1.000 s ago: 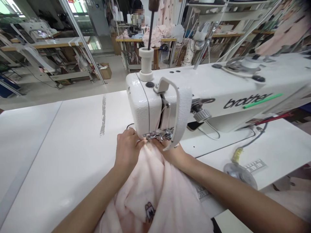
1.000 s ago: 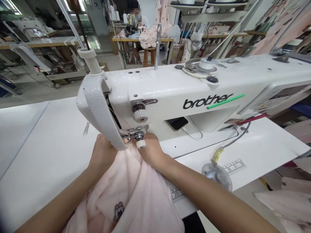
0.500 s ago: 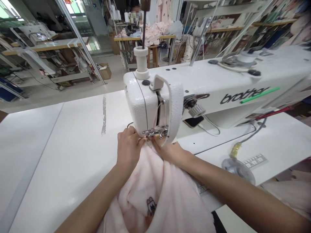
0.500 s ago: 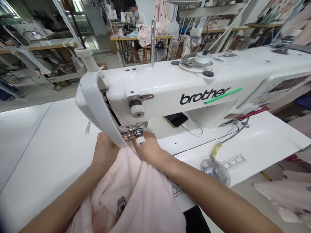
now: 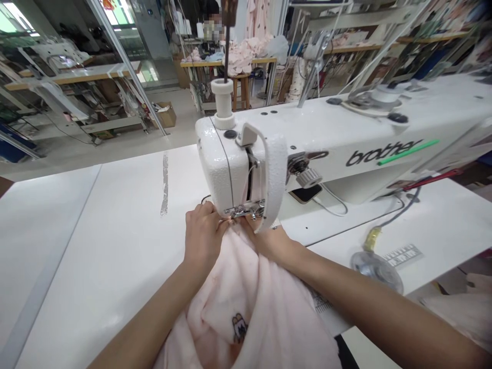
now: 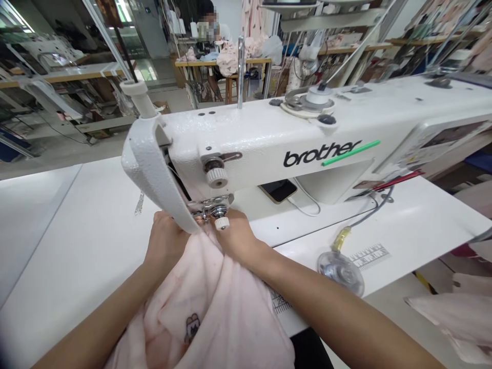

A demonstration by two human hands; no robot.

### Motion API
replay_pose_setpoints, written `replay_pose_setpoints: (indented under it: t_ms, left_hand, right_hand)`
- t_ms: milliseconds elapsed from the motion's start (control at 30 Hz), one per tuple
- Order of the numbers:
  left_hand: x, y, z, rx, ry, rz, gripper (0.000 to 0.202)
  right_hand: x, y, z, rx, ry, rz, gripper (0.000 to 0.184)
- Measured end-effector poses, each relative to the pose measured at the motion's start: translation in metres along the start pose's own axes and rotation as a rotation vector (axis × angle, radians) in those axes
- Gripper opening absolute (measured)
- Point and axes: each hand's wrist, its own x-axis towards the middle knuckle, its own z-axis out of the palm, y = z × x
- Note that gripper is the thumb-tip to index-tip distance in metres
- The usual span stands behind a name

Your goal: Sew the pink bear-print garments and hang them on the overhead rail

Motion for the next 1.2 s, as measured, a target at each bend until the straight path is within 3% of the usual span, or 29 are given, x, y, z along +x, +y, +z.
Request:
replay_pose_setpoints:
  t_ms: [200, 367, 500, 1000, 1200]
  left_hand:
    - [-0.0006, 0.0015, 0.0007, 0.036, -0.008, 0.003, 0.027]
    - [-0.0021, 0.0030, 0.0017, 0.064, 0.010, 0.019, 0.026]
    - [-0.0027, 0.0028, 0.0019, 0.086, 0.020, 0.019, 0.024]
    - [-0.0048, 0.0012, -0.0055, -0.024, -0.060, 0.014, 0.019]
    - [-0.0055, 0.0007, -0.0038, 0.002, -0.028, 0.020, 0.022]
  right_hand:
    - [0.0014, -0.0009, -0.0021, 0.116, -0.080, 0.182, 0.018]
    - [0.0033, -0.0017, -0.0018, -0.057, -0.082, -0.001, 0.025]
    - [0.0027, -0.0020, -0.0024, -0.120, -0.090, -0.079, 0.020]
    - [0.0023, -0.0073, -0.0072, -0.040, -0.113, 0.013, 0.022]
    - [0.0036, -0.0027, -0.0044, 0.012, -0.095, -0.008, 0.024]
